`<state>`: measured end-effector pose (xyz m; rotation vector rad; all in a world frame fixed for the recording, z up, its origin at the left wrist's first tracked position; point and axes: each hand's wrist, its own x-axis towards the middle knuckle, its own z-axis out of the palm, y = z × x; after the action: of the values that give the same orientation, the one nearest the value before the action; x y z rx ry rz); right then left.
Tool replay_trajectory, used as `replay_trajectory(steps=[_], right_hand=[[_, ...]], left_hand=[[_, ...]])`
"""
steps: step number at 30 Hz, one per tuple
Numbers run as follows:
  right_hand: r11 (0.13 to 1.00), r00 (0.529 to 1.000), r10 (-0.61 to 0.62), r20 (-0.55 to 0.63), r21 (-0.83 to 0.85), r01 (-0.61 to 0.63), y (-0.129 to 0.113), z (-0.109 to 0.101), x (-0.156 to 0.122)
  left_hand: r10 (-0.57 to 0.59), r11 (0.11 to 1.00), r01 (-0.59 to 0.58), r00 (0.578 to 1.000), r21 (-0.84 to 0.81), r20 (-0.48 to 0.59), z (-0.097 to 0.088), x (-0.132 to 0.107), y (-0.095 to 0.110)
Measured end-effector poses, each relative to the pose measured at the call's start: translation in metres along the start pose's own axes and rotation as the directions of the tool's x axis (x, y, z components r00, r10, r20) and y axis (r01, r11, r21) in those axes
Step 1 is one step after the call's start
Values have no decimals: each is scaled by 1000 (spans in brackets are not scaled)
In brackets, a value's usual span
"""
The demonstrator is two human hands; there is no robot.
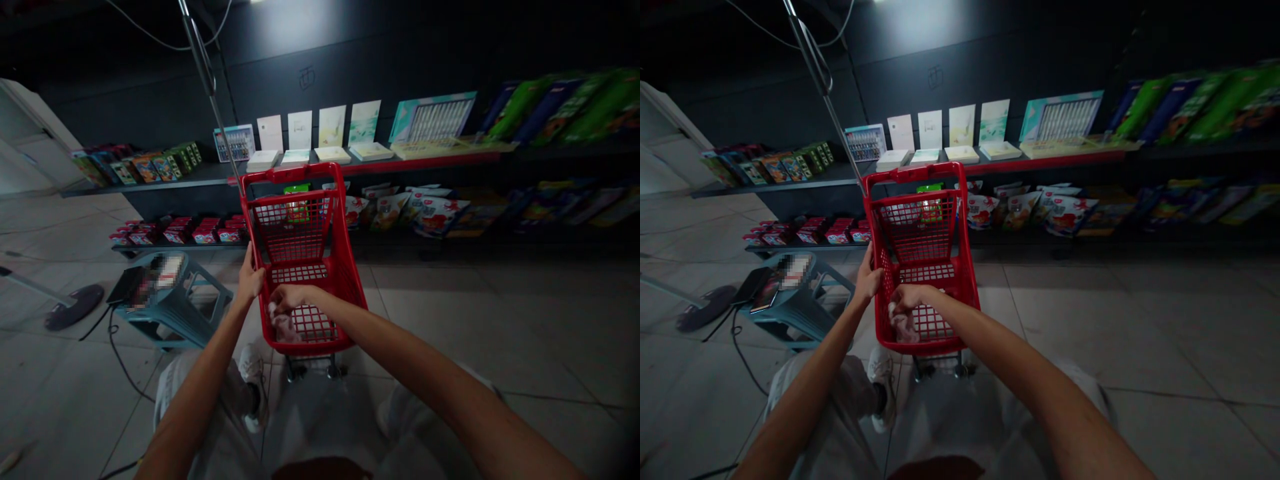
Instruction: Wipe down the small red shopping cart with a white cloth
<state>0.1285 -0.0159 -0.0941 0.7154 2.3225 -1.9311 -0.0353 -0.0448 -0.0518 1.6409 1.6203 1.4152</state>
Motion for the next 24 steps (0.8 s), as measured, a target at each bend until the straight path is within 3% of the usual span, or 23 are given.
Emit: replay_trajectory(steps=[2, 5, 8, 12, 15, 17, 19, 21, 24], right_hand=[[1000, 977, -19, -212, -21, 15, 1, -5, 1], [999, 852, -45, -521, -27, 36, -2, -16, 3], [994, 782, -74, -619, 18, 109, -9, -26, 4], [977, 842, -207, -498, -53, 209, -22, -18, -8], [959, 921, -234, -311, -230, 166, -28, 6, -30], [939, 965, -216, -148, -301, 164, -30, 21, -48], [932, 976, -216, 2, -298, 206, -32, 27, -64], [938, 975, -198, 100, -270, 218, -34, 23, -76], [938, 986, -29, 166, -335, 84, -36, 8, -88]], left_hand=[[3, 992, 6, 998, 125, -70, 0, -5, 7], [22, 968, 4, 995, 250, -101, 4, -24, 17], [25, 970, -26, 1000, 244, 6, 14, -46, 23], [46, 968, -53, 998, 245, 37, 24, -51, 21], [58, 969, -61, 998, 240, 21, 21, -37, 13], [65, 970, -68, 998, 233, 19, 17, -29, 10], [70, 969, -72, 997, 235, 14, 14, -25, 12], [76, 966, -79, 997, 245, 23, 13, -25, 18], [90, 958, -102, 994, 267, 54, 16, -29, 31]])
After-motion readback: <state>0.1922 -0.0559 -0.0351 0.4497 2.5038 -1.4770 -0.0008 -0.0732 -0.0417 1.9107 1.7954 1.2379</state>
